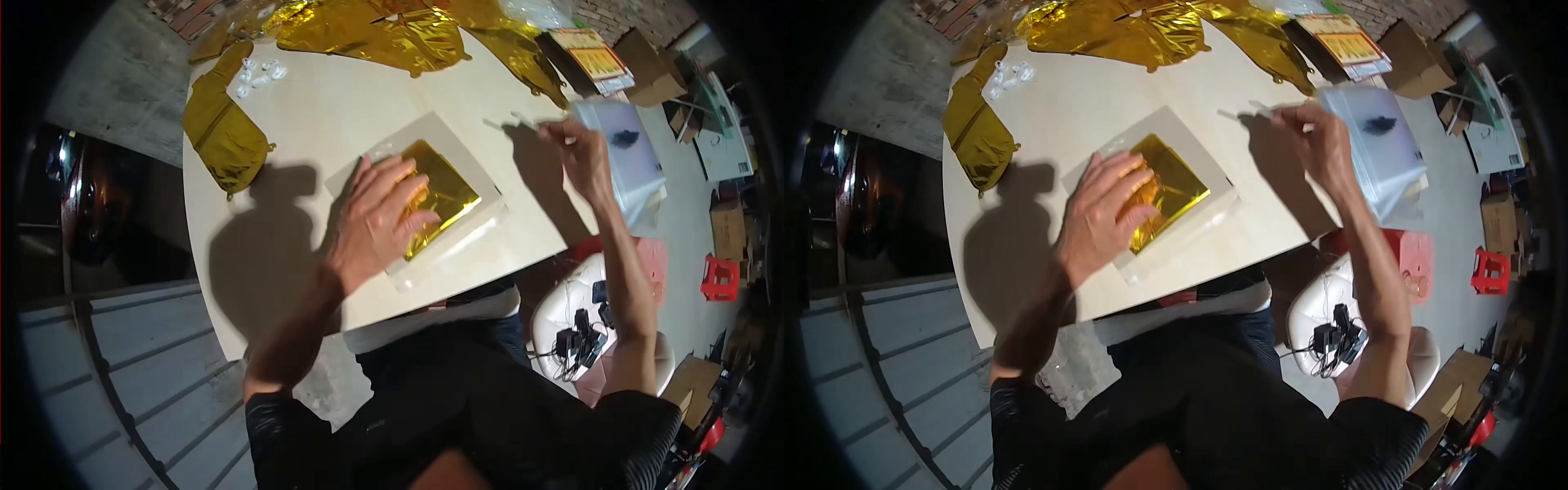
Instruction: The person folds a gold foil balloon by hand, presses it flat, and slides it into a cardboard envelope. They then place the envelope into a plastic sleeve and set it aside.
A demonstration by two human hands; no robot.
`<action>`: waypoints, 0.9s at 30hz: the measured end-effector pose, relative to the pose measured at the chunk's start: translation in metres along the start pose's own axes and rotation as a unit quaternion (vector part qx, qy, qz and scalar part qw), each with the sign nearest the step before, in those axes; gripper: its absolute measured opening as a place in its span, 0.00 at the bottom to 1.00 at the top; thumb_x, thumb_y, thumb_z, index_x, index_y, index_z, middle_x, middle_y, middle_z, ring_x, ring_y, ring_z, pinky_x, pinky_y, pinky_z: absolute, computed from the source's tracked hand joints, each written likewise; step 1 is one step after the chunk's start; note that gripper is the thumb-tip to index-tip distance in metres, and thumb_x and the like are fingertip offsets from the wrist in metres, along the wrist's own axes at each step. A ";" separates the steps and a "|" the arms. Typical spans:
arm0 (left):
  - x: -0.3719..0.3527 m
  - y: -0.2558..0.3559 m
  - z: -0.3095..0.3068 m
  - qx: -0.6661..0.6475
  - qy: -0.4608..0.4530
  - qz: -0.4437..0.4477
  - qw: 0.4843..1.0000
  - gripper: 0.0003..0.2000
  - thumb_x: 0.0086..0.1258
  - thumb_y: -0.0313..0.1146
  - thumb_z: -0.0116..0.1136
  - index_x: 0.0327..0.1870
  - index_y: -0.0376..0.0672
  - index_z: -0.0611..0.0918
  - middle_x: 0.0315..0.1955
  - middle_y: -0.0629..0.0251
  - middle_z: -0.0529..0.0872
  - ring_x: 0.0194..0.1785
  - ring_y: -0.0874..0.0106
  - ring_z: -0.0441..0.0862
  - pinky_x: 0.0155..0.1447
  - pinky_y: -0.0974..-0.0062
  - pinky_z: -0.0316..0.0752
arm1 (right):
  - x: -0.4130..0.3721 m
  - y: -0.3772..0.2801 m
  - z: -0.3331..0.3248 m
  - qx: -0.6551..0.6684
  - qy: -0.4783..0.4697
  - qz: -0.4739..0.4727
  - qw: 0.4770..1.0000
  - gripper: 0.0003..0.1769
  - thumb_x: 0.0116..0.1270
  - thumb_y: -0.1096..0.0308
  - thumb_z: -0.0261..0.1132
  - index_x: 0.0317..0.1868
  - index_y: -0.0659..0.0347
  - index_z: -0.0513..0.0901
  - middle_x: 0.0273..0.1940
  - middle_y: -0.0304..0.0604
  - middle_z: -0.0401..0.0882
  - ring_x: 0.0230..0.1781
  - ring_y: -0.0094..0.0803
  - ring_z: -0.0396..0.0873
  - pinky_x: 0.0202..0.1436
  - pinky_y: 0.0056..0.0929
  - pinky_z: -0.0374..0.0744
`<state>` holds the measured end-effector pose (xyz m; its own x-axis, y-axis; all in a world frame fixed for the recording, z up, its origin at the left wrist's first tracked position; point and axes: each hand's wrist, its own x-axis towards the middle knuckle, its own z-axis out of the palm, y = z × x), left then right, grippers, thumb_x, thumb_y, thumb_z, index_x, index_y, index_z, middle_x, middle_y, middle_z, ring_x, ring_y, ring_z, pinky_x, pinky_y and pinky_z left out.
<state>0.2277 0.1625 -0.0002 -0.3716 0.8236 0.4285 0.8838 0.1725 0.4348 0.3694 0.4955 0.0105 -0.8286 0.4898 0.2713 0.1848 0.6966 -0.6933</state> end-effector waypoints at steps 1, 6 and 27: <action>0.000 -0.002 -0.001 0.003 0.009 -0.008 1.000 0.22 0.66 0.43 0.73 0.57 0.41 0.86 0.63 0.54 0.83 0.72 0.54 0.76 0.80 0.47 0.62 | -0.030 -0.019 0.002 0.008 0.002 0.030 1.000 0.07 0.72 0.70 0.73 0.47 0.62 0.92 0.39 0.40 0.91 0.40 0.23 0.83 0.49 0.29 0.81; 0.015 -0.012 0.000 0.021 0.005 0.006 1.000 0.21 0.73 0.42 0.67 0.65 0.47 0.83 0.69 0.53 0.79 0.77 0.51 0.70 0.81 0.46 0.59 | -0.115 -0.047 0.015 0.116 -0.003 0.052 0.992 0.09 0.69 0.76 0.72 0.48 0.62 0.92 0.40 0.40 0.88 0.44 0.26 0.84 0.50 0.26 0.81; 0.032 0.010 0.019 0.089 -0.179 -0.014 0.980 0.26 0.77 0.53 0.61 0.72 0.56 0.78 0.78 0.49 0.67 0.84 0.48 0.55 0.83 0.37 0.45 | -0.109 -0.076 0.064 -0.012 0.076 -0.019 0.997 0.10 0.65 0.80 0.70 0.47 0.63 0.89 0.38 0.48 0.86 0.37 0.43 0.87 0.42 0.34 0.84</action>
<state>0.2295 0.2003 0.0030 -0.3008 0.9485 0.0997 0.9221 0.2625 0.2842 0.4123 0.3554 -0.0088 -0.7459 0.5350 0.3967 0.1688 0.7281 -0.6644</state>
